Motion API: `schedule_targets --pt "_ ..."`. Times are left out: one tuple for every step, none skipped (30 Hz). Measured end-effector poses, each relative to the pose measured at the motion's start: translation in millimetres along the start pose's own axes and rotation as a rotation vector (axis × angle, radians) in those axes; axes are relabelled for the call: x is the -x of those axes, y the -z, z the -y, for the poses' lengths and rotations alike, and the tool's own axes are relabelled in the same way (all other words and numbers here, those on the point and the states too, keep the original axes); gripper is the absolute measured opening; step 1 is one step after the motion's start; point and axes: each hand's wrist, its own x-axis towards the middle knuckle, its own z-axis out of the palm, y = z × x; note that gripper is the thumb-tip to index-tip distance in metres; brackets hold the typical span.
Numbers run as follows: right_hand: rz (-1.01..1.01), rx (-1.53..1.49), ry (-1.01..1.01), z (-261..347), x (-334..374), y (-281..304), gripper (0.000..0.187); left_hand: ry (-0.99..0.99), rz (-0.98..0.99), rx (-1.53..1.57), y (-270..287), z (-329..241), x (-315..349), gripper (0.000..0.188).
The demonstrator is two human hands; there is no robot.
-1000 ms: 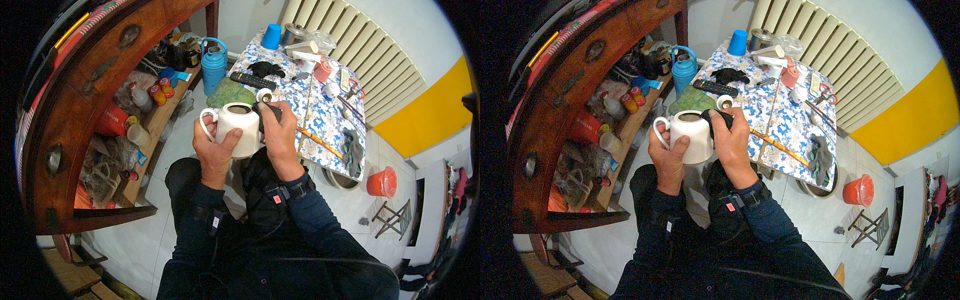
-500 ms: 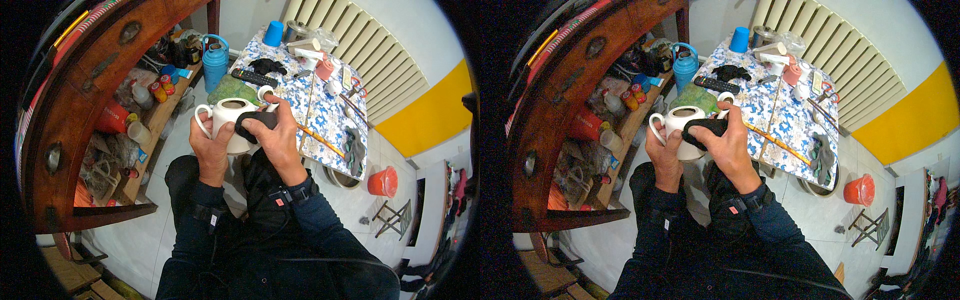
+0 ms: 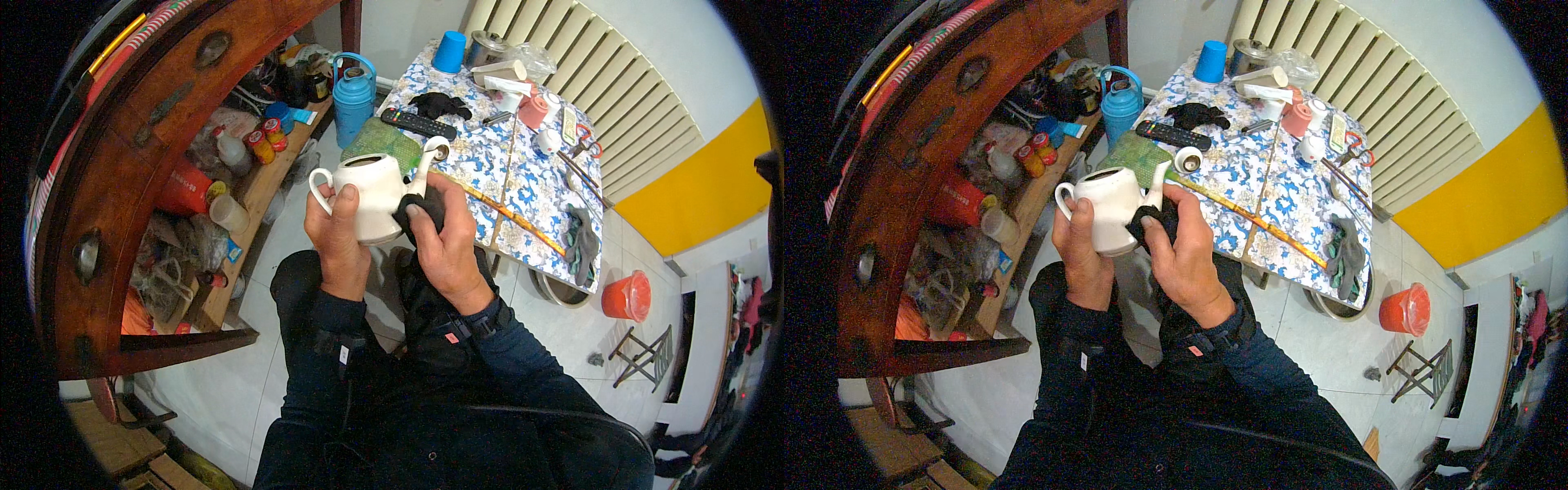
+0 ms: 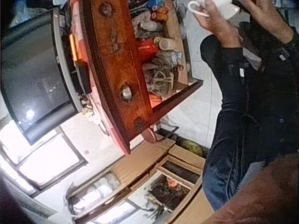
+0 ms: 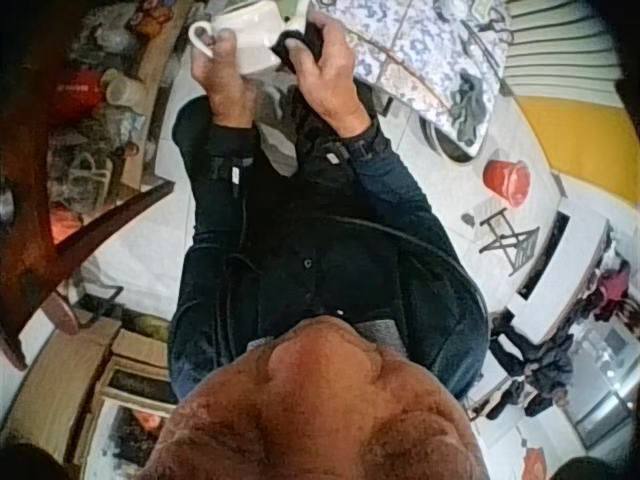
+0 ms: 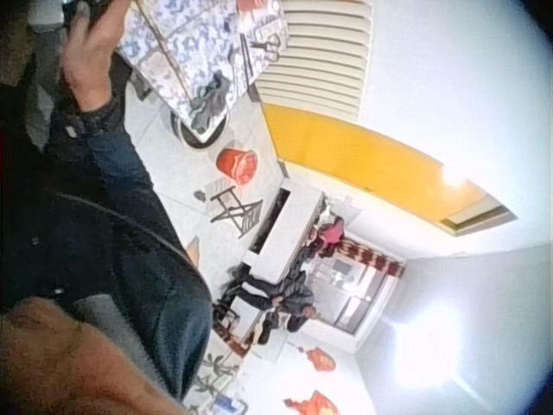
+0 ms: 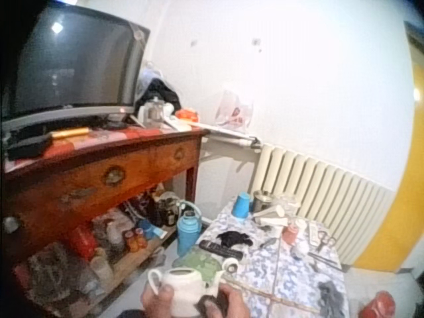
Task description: The person cleans a white ceramic teapot using a black cloth. They wipe the lid, the body, and the spout of the teapot thoroughly.
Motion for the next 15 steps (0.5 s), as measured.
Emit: schedule_targets --pt "0.002 -0.017 -0.002 -1.3 1.0 0.8 0.042 0.007 0.011 0.004 0.1 -1.2 0.4 0.054" --pt "0.008 -0.031 -0.009 -2.9 1.4 1.8 0.042 0.033 0.007 0.009 -0.1 -2.6 0.7 0.056" --pt "0.014 -0.046 -0.015 -4.2 1.9 3.2 0.042 0.032 0.026 0.018 -0.7 -3.8 1.1 0.058" --pt "0.014 -0.036 0.021 -5.9 0.7 3.9 0.043 0.050 0.030 0.028 -1.4 -5.0 1.5 0.059" --pt "0.014 -0.025 0.057 -7.3 -0.2 4.8 0.043 0.088 0.022 0.035 -2.1 -5.9 1.9 0.061" --pt "0.012 -0.013 0.092 -8.2 -1.1 5.7 0.043 0.084 0.036 0.047 -2.8 -6.5 2.4 0.061" --pt "0.008 -0.020 0.094 -8.8 -2.2 6.1 0.041 0.099 0.037 0.057 -3.3 -6.7 2.7 0.062" --pt "0.004 -0.028 0.096 -9.0 -3.3 6.4 0.040 0.121 0.031 0.067 -3.5 -6.6 2.6 0.062" --pt "0.000 -0.033 0.091 -9.1 -5.6 5.7 0.038 0.111 0.044 0.070 -3.2 -6.2 2.3 0.062" --pt "-0.009 -0.033 0.074 -8.7 -7.4 5.0 0.034 0.113 0.053 0.073 -3.0 -5.3 2.1 0.062" --pt "-0.022 -0.029 0.051 -8.2 -9.6 3.8 0.031 0.126 0.059 0.083 -2.7 -4.0 2.0 0.063" --pt "-0.033 -0.027 0.049 -8.2 -13.2 2.6 0.028 0.109 0.062 0.057 -2.4 -2.6 1.6 0.063" --pt "-0.046 -0.050 -0.015 -8.6 -18.0 1.4 0.026 0.103 0.061 0.039 -1.9 -1.1 0.9 0.063" --pt "-0.056 -0.076 -0.058 -9.5 -23.7 -0.4 0.024 0.120 0.049 0.019 -1.2 0.1 0.6 0.064" --pt "-0.068 -0.093 -0.140 -9.7 -27.1 -1.0 0.022 0.110 0.052 0.016 -0.6 0.9 0.4 0.064"
